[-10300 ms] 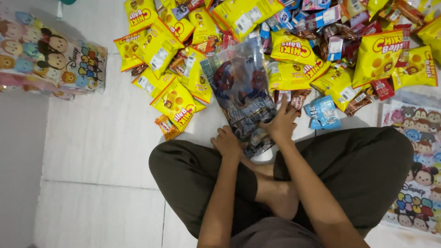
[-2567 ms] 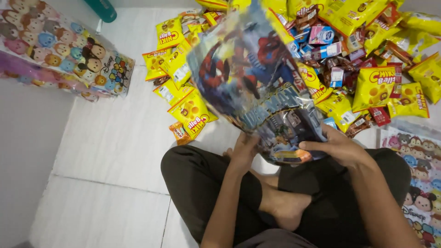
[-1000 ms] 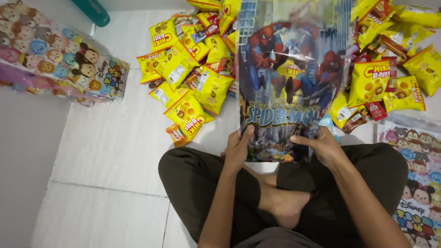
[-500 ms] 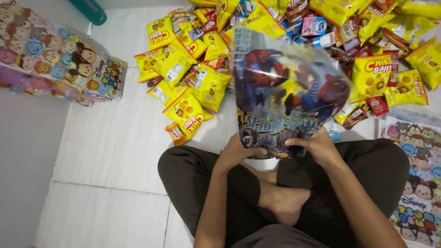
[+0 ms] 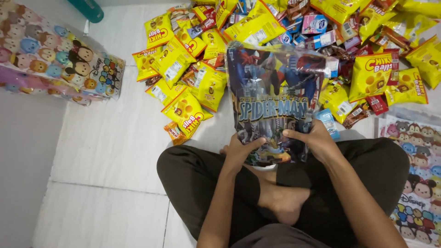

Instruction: Packing small snack packets into a larger plastic bag while sitting on the floor.

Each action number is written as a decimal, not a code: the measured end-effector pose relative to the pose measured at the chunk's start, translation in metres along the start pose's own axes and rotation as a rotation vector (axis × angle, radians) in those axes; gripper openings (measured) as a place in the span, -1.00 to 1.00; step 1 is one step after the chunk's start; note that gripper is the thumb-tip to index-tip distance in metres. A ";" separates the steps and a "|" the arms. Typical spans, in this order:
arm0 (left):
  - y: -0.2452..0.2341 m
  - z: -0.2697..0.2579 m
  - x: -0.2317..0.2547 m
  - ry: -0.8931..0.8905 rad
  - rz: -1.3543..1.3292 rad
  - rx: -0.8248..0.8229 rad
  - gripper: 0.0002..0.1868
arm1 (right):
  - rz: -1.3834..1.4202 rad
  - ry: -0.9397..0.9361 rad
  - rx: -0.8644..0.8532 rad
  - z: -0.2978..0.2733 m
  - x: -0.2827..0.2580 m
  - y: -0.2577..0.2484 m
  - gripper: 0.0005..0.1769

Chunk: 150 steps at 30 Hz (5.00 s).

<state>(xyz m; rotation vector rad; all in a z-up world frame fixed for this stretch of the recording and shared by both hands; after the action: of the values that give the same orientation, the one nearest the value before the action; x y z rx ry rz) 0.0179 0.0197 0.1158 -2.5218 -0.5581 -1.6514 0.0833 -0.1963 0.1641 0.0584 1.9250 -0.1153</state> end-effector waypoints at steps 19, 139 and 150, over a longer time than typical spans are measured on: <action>0.008 -0.013 0.015 -0.124 -0.091 0.087 -0.20 | 0.038 0.007 0.097 -0.011 -0.006 -0.010 -0.46; 0.055 -0.033 0.168 0.773 0.041 0.051 -0.81 | 0.005 -0.792 -0.101 0.002 -0.119 -0.062 -0.77; 0.054 -0.072 0.190 1.230 0.505 0.110 -0.95 | -0.519 -1.213 0.028 -0.041 -0.140 -0.072 -0.82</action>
<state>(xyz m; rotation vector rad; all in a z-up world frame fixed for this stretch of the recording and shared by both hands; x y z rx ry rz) 0.0408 -0.0006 0.3238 -1.0067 0.1155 -2.3170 0.0867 -0.2615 0.3132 -0.4104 0.6871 -0.4162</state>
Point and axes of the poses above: each hand's wrist, its own z-axis towards the middle knuckle, its own y-axis out of the palm, x = y × z, the point moved 3 cm from there along z, towards the middle knuckle, and after that the axes turned 12 degrees about x, right-handed, at the moved point
